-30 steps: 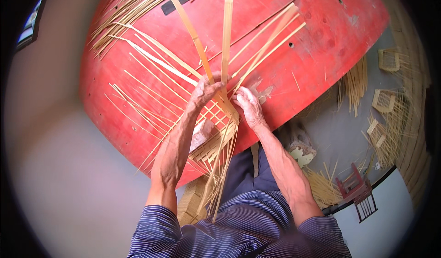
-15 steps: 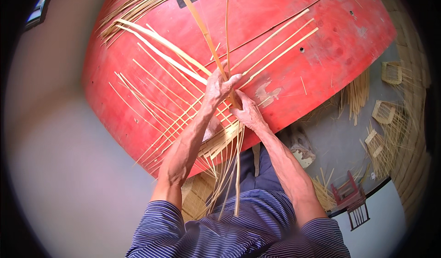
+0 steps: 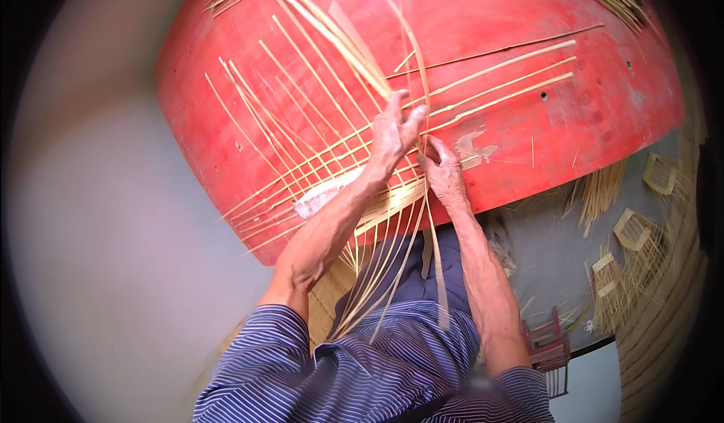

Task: The person weaves thin bamboo strips on a red workbench, interlacing them by hand to form a flat woven mat. The person repeatedly picks up strips, aligns them, and presses them into place, building up the woven structure.

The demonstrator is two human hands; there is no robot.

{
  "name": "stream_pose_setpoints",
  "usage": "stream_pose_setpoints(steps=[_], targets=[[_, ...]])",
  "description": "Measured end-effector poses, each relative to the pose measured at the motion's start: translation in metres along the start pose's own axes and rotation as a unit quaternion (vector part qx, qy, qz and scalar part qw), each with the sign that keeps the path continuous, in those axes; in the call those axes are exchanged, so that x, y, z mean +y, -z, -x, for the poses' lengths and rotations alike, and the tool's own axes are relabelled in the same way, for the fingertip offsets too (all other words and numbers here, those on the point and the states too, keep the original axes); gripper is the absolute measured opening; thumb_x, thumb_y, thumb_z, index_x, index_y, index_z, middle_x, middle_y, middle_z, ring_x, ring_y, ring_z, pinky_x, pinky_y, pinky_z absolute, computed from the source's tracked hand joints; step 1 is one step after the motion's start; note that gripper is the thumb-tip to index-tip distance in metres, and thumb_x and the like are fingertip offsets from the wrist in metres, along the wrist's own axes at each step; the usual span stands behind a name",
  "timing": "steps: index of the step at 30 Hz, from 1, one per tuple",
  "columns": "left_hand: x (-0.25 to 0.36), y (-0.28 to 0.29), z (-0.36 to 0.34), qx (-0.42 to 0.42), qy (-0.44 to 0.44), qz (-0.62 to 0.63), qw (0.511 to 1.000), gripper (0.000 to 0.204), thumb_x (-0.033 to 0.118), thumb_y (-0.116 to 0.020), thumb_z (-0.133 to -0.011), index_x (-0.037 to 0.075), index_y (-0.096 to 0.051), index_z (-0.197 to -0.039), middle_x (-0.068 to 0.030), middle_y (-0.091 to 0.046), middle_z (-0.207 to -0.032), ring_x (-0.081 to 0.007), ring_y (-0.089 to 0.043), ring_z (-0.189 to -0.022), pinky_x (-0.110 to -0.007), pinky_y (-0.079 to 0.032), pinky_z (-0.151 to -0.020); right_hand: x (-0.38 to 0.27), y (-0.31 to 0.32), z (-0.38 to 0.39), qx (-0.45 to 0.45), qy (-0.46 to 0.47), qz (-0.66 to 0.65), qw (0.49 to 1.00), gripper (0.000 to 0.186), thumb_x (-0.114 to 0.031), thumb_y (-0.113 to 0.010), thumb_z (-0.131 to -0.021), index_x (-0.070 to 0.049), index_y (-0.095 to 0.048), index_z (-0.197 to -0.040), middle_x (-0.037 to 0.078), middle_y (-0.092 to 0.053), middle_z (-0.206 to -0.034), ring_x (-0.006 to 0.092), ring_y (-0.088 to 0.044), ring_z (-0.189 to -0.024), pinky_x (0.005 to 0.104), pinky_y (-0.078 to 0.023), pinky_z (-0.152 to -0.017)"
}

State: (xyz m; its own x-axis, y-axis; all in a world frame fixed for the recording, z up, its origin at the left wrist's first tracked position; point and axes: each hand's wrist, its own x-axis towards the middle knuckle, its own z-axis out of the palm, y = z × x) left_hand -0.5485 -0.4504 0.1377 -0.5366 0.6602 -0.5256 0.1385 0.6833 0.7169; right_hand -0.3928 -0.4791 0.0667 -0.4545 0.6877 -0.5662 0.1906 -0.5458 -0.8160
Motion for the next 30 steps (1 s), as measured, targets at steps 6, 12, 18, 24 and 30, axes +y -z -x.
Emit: stream_pose_setpoints(steps=[6,12,18,24,30], targets=[[-0.024,0.023,0.047,-0.246,-0.396,-0.149,0.872,0.036,-0.011,-0.057,-0.075,0.007,-0.066,-0.105,-0.0128,-0.063,-0.111,-0.0309,-0.064,-0.107,-0.038,-0.057,-0.088,0.003,0.017,-0.003,-0.055,0.029,0.014,0.998,0.04,-0.011,-0.075,-0.088,0.002,-0.062,-0.123,0.01,-0.07,-0.111,0.0147,-0.066,-0.103,0.031,-0.054,-0.09],[-0.048,0.03,0.031,-0.148,-0.278,0.104,0.943,0.022,-0.011,-0.054,-0.079,0.003,-0.067,-0.091,-0.0121,-0.067,-0.11,-0.024,-0.065,-0.099,-0.034,-0.054,-0.084,-0.012,0.02,0.001,-0.084,-0.057,-0.031,0.994,0.048,-0.01,-0.076,-0.085,0.002,-0.059,-0.129,0.012,-0.068,-0.118,0.0182,-0.064,-0.107,0.0325,-0.053,-0.094],[-0.128,-0.032,0.053,-0.05,0.046,0.021,0.997,0.05,0.016,-0.072,-0.086,-0.001,-0.054,-0.129,-0.0137,-0.067,-0.091,-0.025,-0.068,-0.083,-0.037,-0.056,-0.076,-0.022,0.008,0.003,-0.099,-0.071,0.041,0.992,0.051,-0.01,-0.075,-0.085,0.004,-0.056,-0.131,0.016,-0.066,-0.123,0.0214,-0.063,-0.114,0.0347,-0.051,-0.098],[-0.135,-0.056,0.063,0.005,-0.018,0.104,0.994,0.057,0.016,-0.073,-0.083,0.0,-0.053,-0.134,-0.0138,-0.063,-0.102,-0.0243,-0.068,-0.089,-0.036,-0.056,-0.084,-0.031,0.012,0.003,-0.09,-0.113,-0.012,0.989,0.045,0.001,-0.071,-0.089,0.003,-0.054,-0.13,0.013,-0.065,-0.123,0.0184,-0.061,-0.114,0.0314,-0.049,-0.099],[-0.135,-0.058,0.067,0.01,-0.015,0.144,0.989,0.052,0.017,-0.07,-0.083,0.001,-0.055,-0.13,-0.0149,-0.062,-0.107,-0.024,-0.067,-0.091,-0.036,-0.055,-0.087,-0.032,0.012,0.001,-0.08,-0.102,0.049,0.99,0.044,-0.006,-0.075,-0.087,0.002,-0.057,-0.127,0.011,-0.065,-0.12,0.0171,-0.061,-0.112,0.0311,-0.05,-0.097]])
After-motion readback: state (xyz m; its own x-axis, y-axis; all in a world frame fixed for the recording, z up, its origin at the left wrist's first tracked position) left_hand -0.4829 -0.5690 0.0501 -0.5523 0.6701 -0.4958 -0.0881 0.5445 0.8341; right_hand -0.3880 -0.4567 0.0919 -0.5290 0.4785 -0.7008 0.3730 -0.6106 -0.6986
